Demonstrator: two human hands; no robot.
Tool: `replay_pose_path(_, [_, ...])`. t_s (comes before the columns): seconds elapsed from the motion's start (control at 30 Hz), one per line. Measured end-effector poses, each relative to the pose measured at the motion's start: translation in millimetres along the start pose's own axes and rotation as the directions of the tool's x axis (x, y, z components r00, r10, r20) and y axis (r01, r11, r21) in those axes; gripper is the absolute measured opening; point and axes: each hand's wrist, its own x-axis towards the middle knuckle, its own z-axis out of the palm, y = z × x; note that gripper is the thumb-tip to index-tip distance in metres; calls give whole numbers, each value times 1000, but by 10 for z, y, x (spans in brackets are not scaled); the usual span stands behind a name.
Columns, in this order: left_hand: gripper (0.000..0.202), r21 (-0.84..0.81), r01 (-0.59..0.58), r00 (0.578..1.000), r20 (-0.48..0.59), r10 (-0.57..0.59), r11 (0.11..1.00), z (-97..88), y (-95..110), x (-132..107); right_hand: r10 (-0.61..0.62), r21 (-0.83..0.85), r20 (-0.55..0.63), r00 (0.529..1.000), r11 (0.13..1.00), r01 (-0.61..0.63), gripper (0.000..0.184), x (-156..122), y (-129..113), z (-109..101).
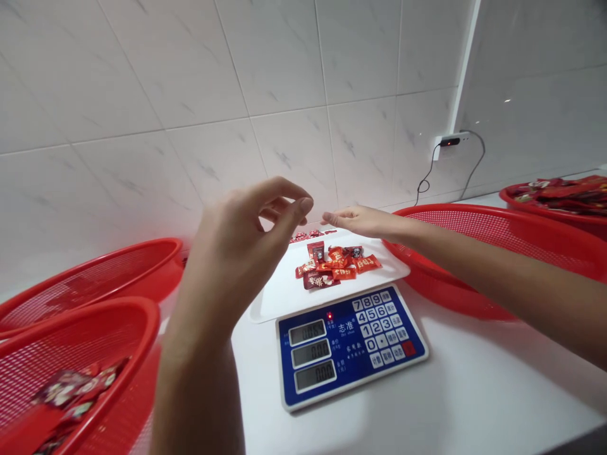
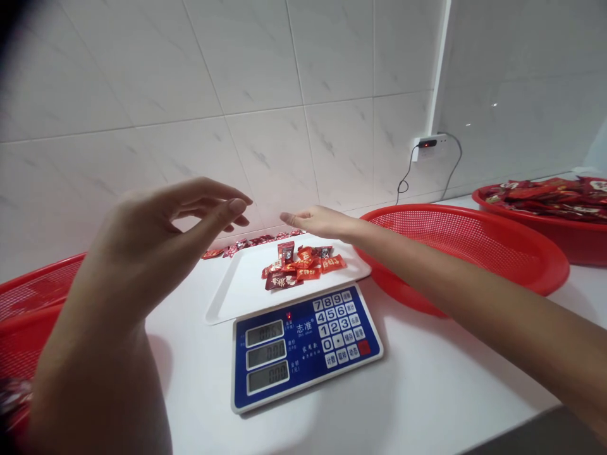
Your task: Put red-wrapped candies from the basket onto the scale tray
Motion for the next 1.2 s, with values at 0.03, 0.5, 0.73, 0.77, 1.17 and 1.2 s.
replay_pose_path(0.03, [13, 0, -1, 1000, 4, 1, 1000, 1, 6, -1, 1, 7, 7, 1000, 1000, -1, 62, -12, 6, -11])
replay_pose_path(0.5, [15, 16, 3, 1000, 28, -3, 1000, -3, 32, 4, 27, 82, 9, 1000, 996, -28, 54, -96, -1, -29])
replay_pose_path(0.73, [16, 23, 3, 1000, 30, -4, 1000, -6, 16, -4, -11, -203, 57, 998, 979, 22, 39, -71, 60, 52])
replay_pose_path(0.77, [16, 23, 4, 1000, 29, -5, 1000, -10, 10, -5, -5, -264, 54, 999, 964, 19, 38, -66, 65, 59])
replay_pose_path(1.17, [15, 31, 4, 1000, 14, -5, 1000, -28, 8, -6, 123, -564, 91, 988, 824, -51, 23, -236, 246, -57])
replay_pose_path(1.2, [15, 33, 4, 1000, 14, -5, 999, -26, 15, -7, 127, -571, 85, 988, 819, -56, 19, -253, 264, -36])
